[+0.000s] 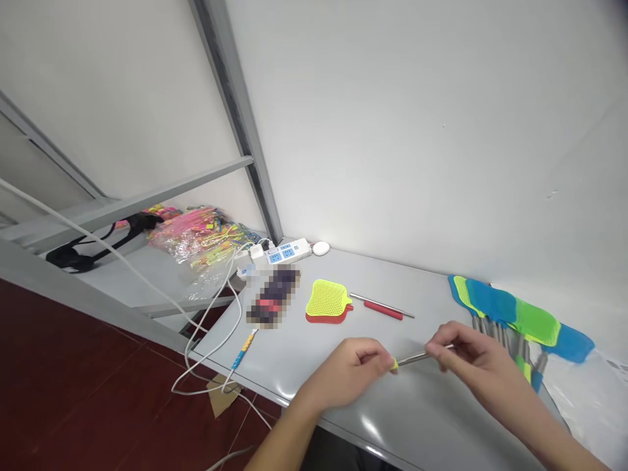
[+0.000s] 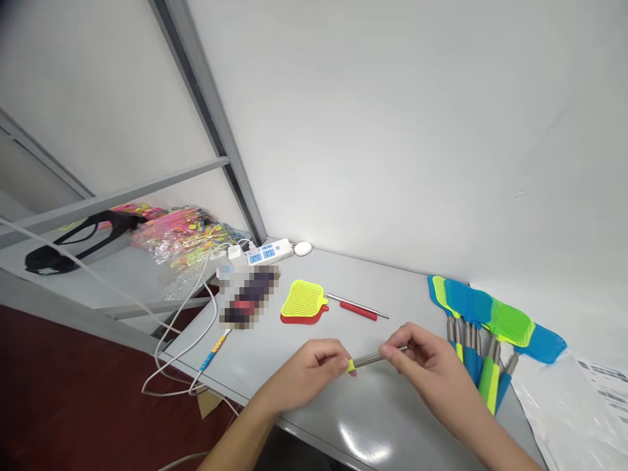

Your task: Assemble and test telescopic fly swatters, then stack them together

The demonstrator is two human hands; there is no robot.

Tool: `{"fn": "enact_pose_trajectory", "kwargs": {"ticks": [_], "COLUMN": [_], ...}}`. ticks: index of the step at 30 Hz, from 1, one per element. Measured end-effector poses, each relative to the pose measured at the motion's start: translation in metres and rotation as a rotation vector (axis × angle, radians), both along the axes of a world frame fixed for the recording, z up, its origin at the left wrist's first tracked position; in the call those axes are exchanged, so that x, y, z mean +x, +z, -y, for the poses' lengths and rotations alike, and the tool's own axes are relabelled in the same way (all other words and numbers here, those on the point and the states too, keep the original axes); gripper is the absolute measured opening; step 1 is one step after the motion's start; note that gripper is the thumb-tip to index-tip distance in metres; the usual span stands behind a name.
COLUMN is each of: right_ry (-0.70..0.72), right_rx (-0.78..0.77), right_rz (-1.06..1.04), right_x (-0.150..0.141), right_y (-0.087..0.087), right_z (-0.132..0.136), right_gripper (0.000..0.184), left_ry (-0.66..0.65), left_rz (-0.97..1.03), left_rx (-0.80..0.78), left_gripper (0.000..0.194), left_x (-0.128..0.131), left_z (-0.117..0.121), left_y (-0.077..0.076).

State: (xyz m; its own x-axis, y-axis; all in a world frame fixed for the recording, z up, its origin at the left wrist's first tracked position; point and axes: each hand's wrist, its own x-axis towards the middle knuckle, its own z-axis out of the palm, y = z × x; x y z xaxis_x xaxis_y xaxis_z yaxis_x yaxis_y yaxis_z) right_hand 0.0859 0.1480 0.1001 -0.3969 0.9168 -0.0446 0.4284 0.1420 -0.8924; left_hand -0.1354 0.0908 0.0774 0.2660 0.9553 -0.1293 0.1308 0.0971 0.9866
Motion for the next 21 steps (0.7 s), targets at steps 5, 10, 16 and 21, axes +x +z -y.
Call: {"fn": "enact_pose_trajectory", "kwargs": {"ticks": [5,10,16,21], "right_ry": [-0.263,-0.415,-0.436,-0.356], "right_rx": [-0.305,-0.464,-0.388,-0.292], "right_rz": [-0.745,-1.093,-1.179,-1.129], "right_x": [-0.027,-0.043,-0.054,-0.06], "right_y": [0.002,0.016,0.026,0.038], "right_z": [0.011,0.028,0.047,0.053], "right_gripper": [0.026,0.03,0.037,0.041], "left_ry": [0.021,0.079,0.374,0.318], "left_rz": [0.108,0.697,1.302,1.341], "left_rx": [0.017,-0.268,-0.352,-0.305], "left_gripper": [0.045,0.058,0.056,0.065], "left_x": [0.042,0.068,0.062,0.056], "left_z": [0.009,0.01,0.003,0.007], "left_y": [-0.016,-0.034,-0.023,-0.001]}}
